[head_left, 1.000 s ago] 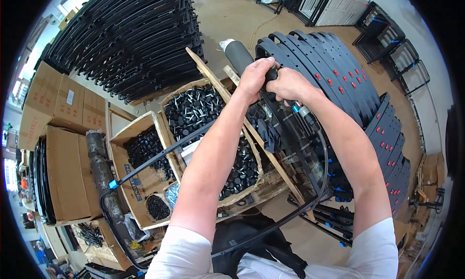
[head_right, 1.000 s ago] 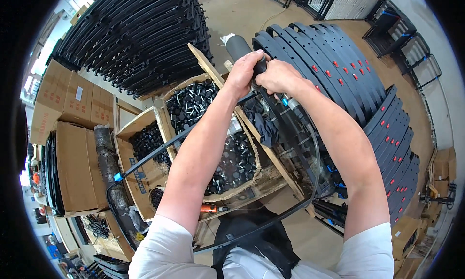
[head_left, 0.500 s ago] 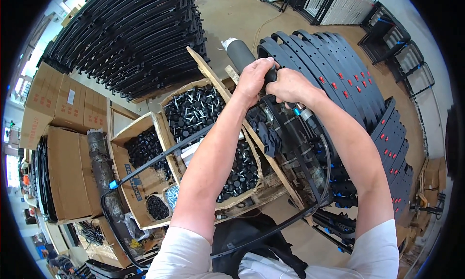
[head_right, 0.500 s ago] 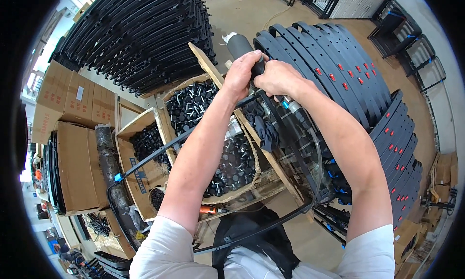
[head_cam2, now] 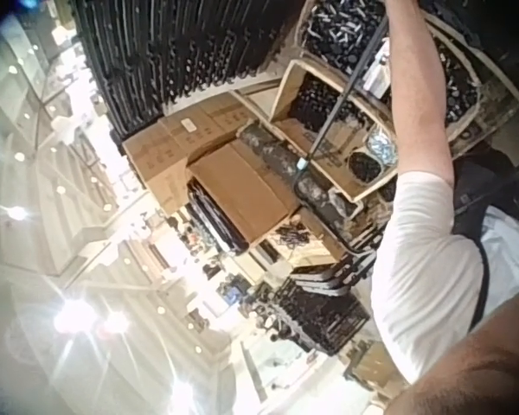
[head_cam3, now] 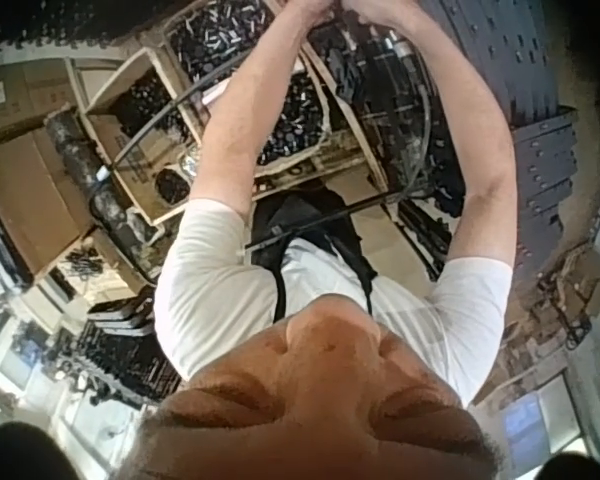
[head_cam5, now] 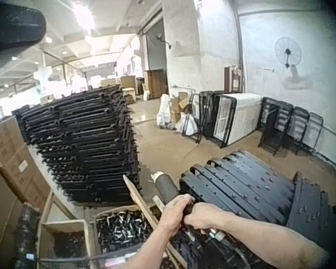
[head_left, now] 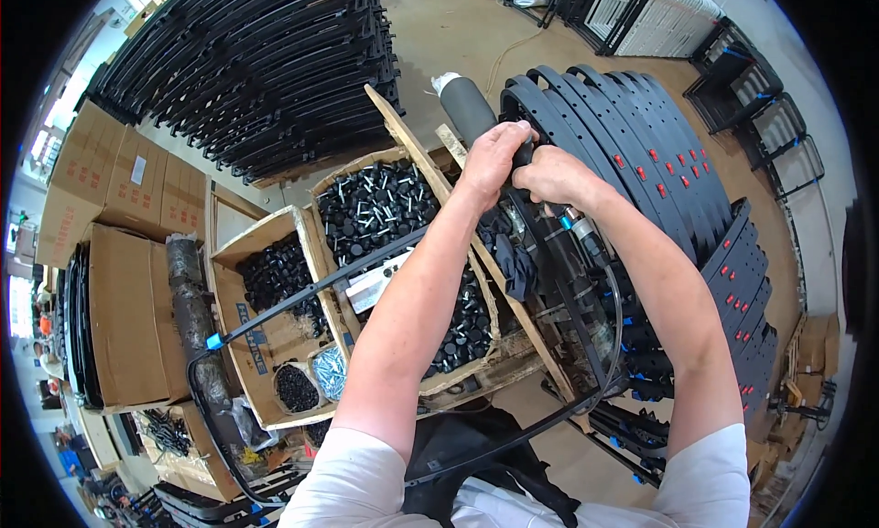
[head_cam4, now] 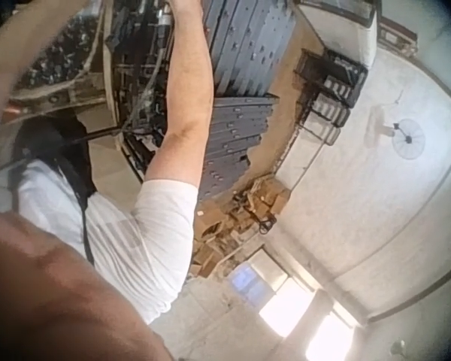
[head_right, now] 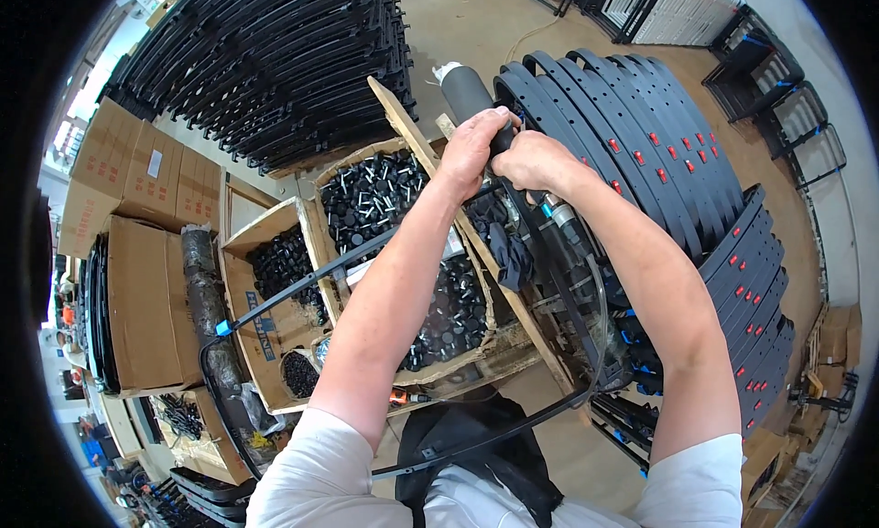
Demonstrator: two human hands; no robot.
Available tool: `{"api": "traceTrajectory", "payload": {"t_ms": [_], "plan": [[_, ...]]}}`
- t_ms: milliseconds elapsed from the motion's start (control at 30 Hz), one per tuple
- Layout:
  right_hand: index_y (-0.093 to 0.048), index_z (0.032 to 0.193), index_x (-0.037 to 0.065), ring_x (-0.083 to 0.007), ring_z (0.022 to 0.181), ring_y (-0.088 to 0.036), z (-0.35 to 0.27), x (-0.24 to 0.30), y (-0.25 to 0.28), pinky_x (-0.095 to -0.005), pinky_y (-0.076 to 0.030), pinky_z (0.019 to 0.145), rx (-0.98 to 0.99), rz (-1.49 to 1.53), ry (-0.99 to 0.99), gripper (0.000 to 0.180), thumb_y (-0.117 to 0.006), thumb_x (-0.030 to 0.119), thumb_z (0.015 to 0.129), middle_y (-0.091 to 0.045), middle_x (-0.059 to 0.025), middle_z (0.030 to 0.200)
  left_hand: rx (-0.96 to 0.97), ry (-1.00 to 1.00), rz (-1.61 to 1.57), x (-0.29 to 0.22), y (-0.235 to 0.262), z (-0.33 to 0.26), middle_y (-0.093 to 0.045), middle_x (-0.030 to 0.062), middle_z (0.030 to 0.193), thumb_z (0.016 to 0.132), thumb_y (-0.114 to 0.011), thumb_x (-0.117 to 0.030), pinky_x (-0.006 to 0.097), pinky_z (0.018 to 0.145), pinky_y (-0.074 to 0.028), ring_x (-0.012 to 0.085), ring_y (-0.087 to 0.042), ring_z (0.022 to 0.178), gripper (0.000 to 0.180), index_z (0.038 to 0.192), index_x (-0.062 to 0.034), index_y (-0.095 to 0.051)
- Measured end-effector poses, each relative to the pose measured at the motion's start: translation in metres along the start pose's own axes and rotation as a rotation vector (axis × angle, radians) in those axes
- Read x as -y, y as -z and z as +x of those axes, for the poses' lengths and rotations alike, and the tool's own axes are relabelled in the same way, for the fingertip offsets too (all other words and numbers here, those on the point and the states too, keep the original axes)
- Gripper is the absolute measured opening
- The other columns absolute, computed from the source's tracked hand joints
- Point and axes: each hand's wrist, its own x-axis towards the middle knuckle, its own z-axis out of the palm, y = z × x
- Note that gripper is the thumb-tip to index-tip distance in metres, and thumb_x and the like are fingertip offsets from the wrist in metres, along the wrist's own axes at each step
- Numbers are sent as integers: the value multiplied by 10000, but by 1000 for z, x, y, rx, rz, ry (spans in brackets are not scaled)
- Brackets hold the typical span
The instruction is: Assemble a product part by installing internal components and securing the casing with screws using an electric screwdriver.
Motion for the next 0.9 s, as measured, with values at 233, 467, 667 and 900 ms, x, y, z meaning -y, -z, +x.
{"api": "traceTrajectory", "payload": {"t_ms": [233, 467, 667, 900], "plan": [[-701, 668, -28, -187, 589, -658, 19, -11, -3, -345, -516, 571, 32, 187, 158, 150, -683, 120, 691, -692, -108, 656, -35, -102, 4, 9, 1, 9, -738, 34, 990, 1022, -684, -269, 326, 868, -527, 125, -647, 934, 260, 1002, -22, -764], [-684, 808, -44, -201, 619, -638, 2, 0, -4, -361, -514, 572, 29, 342, 129, 137, -668, 55, 714, -691, -135, 763, -27, -30, -20, -4, -4, 1, -708, 23, 931, 1004, -700, -296, 321, 817, -520, 126, -627, 866, 271, 961, -32, -744], [-705, 815, -37, -192, 575, -682, -45, 50, -6, -331, -513, 518, -133, 122, 239, 186, -685, 144, 775, -680, -83, 682, -27, -161, 54, -77, 4, -47, -698, 28, 912, 1012, -692, -294, 316, 770, -521, 117, -619, 855, 291, 1026, -7, -740], [-794, 851, 4, -301, 815, -772, -93, 199, -128, -419, -593, 791, 39, -240, 336, 387, -669, 364, 788, -767, -156, 772, -279, -118, 80, -134, 150, -194, -697, 26, 956, 1040, -658, -304, 311, 792, -512, 119, -612, 867, 295, 1044, -17, -730]]}}
